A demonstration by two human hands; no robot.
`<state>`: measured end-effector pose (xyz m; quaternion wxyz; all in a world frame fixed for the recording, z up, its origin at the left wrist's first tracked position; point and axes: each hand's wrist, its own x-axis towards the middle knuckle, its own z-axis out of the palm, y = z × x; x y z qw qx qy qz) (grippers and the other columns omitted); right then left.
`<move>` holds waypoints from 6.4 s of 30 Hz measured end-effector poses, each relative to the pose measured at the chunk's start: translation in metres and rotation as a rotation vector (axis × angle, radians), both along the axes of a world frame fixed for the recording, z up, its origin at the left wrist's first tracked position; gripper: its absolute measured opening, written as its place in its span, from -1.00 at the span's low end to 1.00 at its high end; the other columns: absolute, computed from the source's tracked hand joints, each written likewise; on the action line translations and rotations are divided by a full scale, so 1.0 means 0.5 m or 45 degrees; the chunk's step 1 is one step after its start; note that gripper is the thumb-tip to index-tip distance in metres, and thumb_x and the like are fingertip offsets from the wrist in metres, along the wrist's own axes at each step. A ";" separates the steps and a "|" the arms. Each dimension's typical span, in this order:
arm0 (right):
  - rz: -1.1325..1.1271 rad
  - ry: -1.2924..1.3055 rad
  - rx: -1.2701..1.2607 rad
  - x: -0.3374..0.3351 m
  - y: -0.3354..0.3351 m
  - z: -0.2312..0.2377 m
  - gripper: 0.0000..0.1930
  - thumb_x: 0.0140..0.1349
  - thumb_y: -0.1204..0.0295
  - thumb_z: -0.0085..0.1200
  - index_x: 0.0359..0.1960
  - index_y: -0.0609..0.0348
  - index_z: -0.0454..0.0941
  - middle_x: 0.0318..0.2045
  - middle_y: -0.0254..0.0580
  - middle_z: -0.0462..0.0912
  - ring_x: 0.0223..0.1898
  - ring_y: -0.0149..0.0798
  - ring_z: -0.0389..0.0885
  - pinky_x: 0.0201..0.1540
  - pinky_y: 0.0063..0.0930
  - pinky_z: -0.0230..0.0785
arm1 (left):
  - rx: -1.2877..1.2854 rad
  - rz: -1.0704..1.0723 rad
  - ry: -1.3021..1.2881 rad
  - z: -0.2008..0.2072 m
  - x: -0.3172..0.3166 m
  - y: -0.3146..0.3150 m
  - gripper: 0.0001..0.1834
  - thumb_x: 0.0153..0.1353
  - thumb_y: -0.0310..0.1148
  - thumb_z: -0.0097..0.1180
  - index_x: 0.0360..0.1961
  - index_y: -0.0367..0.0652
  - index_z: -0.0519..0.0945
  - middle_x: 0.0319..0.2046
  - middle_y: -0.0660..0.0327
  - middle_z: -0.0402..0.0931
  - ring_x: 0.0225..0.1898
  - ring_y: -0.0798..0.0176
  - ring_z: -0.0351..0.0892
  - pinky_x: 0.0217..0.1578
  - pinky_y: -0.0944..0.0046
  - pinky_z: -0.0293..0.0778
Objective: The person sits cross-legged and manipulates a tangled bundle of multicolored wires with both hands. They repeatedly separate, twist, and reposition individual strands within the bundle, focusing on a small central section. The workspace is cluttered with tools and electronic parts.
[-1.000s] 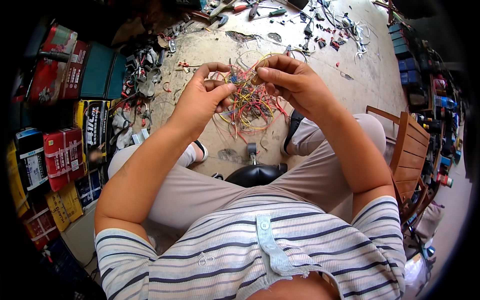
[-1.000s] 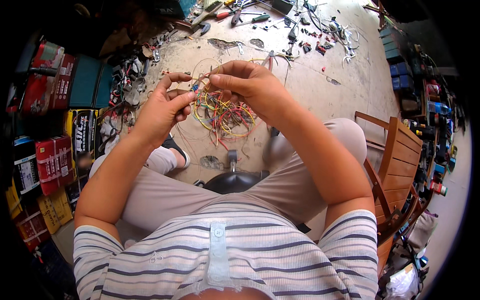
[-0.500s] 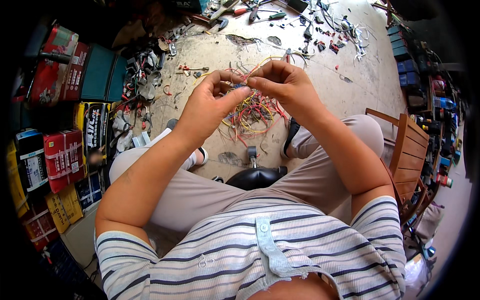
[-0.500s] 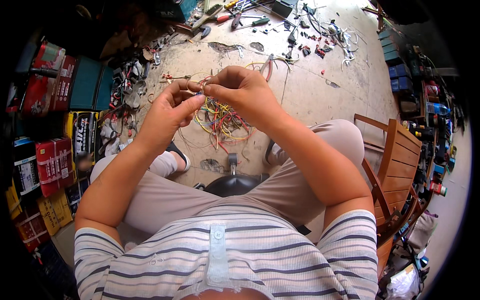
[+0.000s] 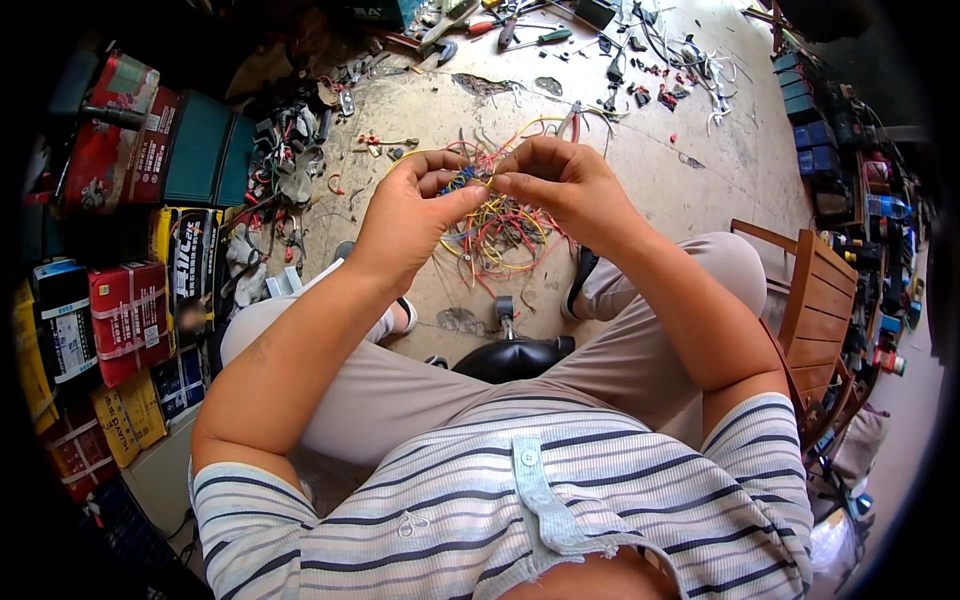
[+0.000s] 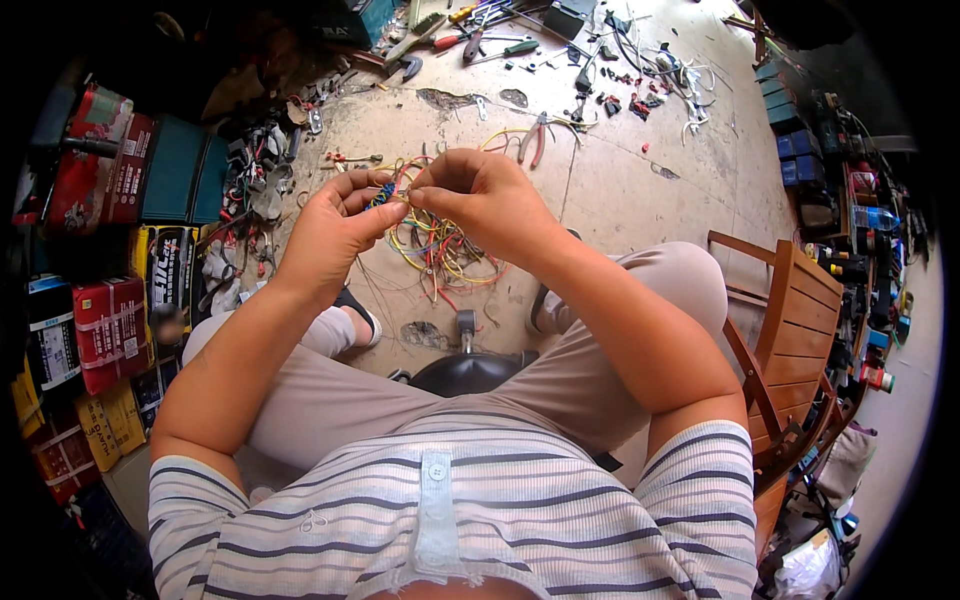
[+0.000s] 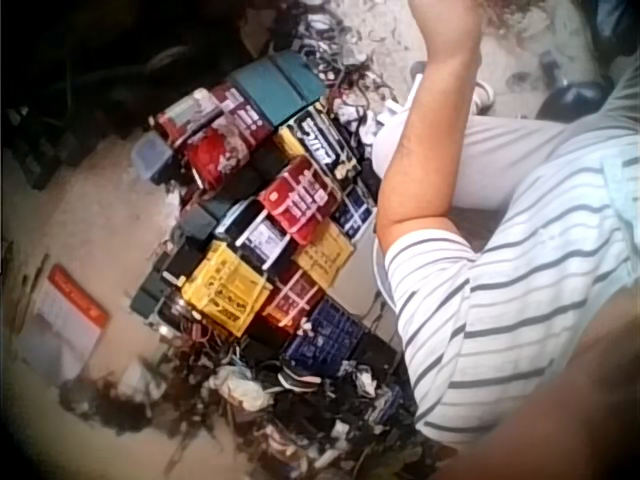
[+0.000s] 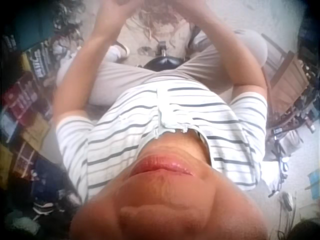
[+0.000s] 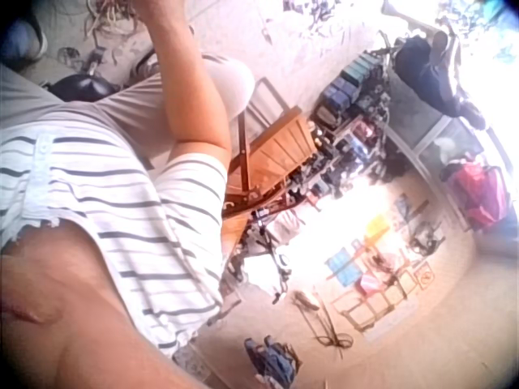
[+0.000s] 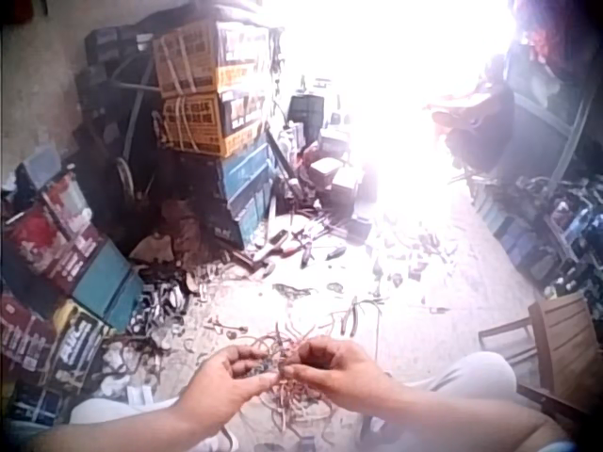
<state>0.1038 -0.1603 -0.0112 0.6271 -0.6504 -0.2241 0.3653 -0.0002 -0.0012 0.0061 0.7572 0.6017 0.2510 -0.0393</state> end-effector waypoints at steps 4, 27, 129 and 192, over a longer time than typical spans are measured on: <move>0.021 0.115 -0.021 0.006 -0.002 -0.006 -0.80 0.13 0.40 0.18 -0.30 0.30 0.55 -0.46 -0.38 0.57 -0.42 -0.55 0.45 -0.35 -0.65 0.31 | -0.046 -0.002 -0.011 -0.001 0.003 0.000 -0.58 0.06 -0.48 0.23 -0.04 -0.27 0.40 -0.29 0.31 0.54 -0.44 0.62 0.38 -0.49 0.64 0.21; -0.115 -0.016 0.069 0.018 -0.001 0.021 -0.83 0.12 0.44 0.20 -0.36 0.30 0.54 -0.45 -0.32 0.59 -0.43 -0.54 0.51 -0.34 -0.66 0.37 | -0.230 0.020 0.076 -0.023 -0.001 0.009 -0.75 0.20 -0.46 0.09 -0.10 -0.24 0.47 -0.24 0.23 0.54 -0.34 0.49 0.47 -0.32 0.53 0.40; 0.012 -0.007 -0.120 0.010 -0.006 0.014 -0.77 0.20 0.44 0.06 -0.17 0.33 0.56 -0.35 -0.25 0.64 -0.31 -0.49 0.55 -0.22 -0.60 0.40 | -0.651 -0.012 0.119 -0.006 -0.005 0.014 -0.83 0.24 -0.46 0.03 -0.14 -0.20 0.50 -0.33 0.29 0.54 -0.31 0.43 0.55 -0.34 0.53 0.45; 0.026 -0.255 0.056 0.027 -0.017 0.004 -0.73 0.16 0.52 -0.06 -0.10 0.20 0.54 -0.19 -0.21 0.61 -0.21 -0.43 0.53 -0.18 -0.55 0.40 | -0.087 -0.037 0.042 -0.004 -0.009 0.002 -0.74 0.18 -0.47 0.12 -0.12 -0.34 0.48 -0.34 0.20 0.55 -0.35 0.44 0.55 -0.35 0.54 0.46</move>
